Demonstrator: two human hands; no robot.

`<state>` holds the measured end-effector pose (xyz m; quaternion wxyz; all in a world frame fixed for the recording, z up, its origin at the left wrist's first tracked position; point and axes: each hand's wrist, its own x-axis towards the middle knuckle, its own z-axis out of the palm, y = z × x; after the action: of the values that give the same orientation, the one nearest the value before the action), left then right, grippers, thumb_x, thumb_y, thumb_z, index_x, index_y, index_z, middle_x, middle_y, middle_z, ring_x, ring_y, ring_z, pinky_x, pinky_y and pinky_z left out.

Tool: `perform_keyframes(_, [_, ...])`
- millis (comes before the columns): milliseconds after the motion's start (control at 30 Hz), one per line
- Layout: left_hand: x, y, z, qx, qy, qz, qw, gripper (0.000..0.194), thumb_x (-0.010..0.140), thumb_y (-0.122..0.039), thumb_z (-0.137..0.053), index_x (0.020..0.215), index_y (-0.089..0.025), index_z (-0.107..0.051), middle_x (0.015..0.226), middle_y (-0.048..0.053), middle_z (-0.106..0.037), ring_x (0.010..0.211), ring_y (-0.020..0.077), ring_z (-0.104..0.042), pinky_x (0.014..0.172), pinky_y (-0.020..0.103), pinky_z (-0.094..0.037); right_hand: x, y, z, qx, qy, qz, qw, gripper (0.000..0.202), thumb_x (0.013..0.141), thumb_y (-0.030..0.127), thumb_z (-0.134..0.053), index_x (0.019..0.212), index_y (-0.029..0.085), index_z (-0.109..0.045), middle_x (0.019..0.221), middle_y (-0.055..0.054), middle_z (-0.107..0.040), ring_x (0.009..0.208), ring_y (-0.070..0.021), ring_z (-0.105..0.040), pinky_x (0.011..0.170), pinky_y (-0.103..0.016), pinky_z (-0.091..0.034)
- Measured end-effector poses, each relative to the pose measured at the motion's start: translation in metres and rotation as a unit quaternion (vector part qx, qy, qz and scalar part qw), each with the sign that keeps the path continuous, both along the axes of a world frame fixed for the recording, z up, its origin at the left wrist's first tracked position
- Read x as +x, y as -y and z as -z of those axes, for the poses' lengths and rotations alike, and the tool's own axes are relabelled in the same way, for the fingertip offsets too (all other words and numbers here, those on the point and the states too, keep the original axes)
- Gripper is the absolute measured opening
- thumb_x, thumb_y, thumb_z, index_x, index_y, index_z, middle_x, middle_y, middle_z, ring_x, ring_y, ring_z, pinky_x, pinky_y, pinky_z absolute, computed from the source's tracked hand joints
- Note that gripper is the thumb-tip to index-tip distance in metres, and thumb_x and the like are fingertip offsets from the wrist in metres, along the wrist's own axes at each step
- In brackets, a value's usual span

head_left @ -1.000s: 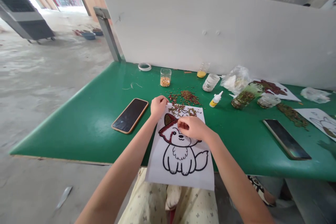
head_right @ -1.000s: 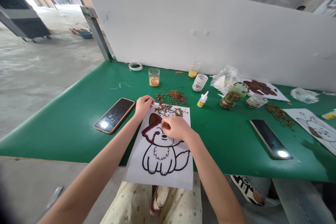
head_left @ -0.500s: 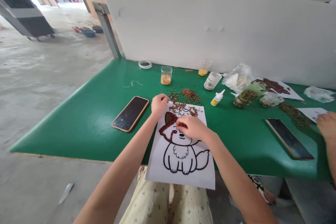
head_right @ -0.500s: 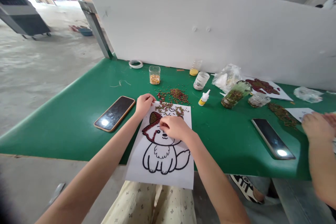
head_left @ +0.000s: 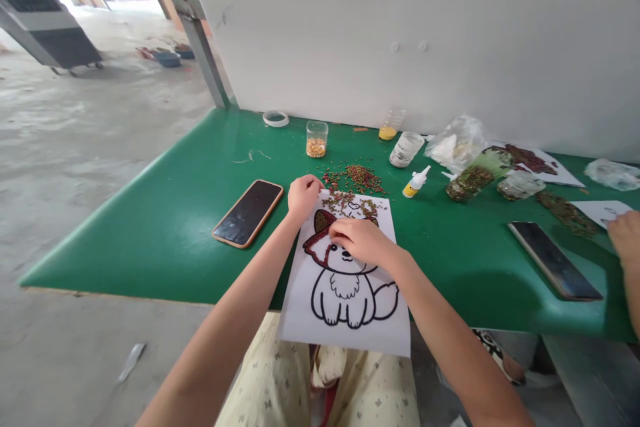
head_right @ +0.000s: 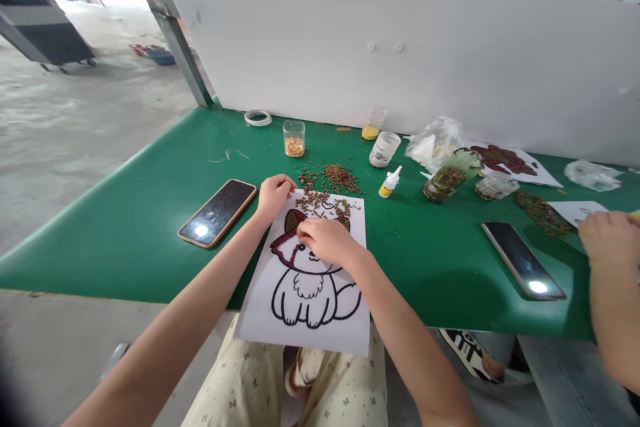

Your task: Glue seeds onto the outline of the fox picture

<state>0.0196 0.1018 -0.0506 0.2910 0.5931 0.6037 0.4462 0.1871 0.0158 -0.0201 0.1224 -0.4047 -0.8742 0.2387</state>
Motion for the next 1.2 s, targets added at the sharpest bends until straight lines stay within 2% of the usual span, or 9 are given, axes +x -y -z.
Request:
perform_keyframes(200, [0.0006, 0.0011, -0.0018, 0.000, -0.008, 0.001, 1.000, 0.023, 0.068, -0.019, -0.041, 0.062, -0.017, -0.064, 0.060, 0.001, -0.062, 0.055, 0.0129, -0.052, 0.056, 0.024, -0.038, -0.0007, 0.0001, -0.0012, 0.003, -0.010, -0.024, 1.000, 0.012, 0.090, 0.014, -0.051, 0.081, 0.020, -0.057, 0.086, 0.000, -0.058, 0.079, -0.0126, -0.052, 0.068, -0.024, -0.033])
perform_keyframes(433, [0.0011, 0.0023, -0.0038, -0.004, -0.012, 0.000, 1.000, 0.024, 0.068, -0.019, -0.041, 0.063, -0.017, -0.065, 0.061, 0.001, -0.062, 0.056, 0.0129, -0.052, 0.056, 0.024, -0.037, -0.0027, 0.0012, -0.0037, -0.008, -0.007, -0.011, 1.000, 0.012, 0.088, 0.013, -0.053, 0.079, 0.019, -0.057, 0.083, 0.000, -0.057, 0.078, -0.0125, -0.050, 0.067, -0.024, -0.033])
perform_keyframes(867, [0.0014, 0.0032, -0.0041, -0.001, -0.013, 0.000, 1.000, 0.024, 0.067, -0.018, -0.041, 0.062, -0.017, -0.064, 0.059, 0.001, -0.060, 0.055, 0.0128, -0.051, 0.055, 0.024, -0.037, -0.0004, 0.0009, -0.0037, -0.007, -0.004, -0.026, 1.000, 0.015, 0.092, 0.015, -0.049, 0.084, 0.022, -0.060, 0.087, 0.000, -0.056, 0.078, -0.0118, -0.052, 0.065, -0.023, -0.031])
perform_keyframes(1200, [0.0016, 0.0035, -0.0038, -0.001, -0.006, 0.001, 1.000, 0.023, 0.067, -0.018, -0.041, 0.063, -0.017, -0.064, 0.059, 0.001, -0.060, 0.055, 0.0128, -0.052, 0.055, 0.024, -0.038, 0.0042, -0.0007, -0.0055, -0.004, -0.033, 0.009, 0.999, 0.011, 0.091, 0.016, -0.050, 0.084, 0.021, -0.057, 0.088, -0.001, -0.060, 0.082, -0.0136, -0.053, 0.072, -0.025, -0.035])
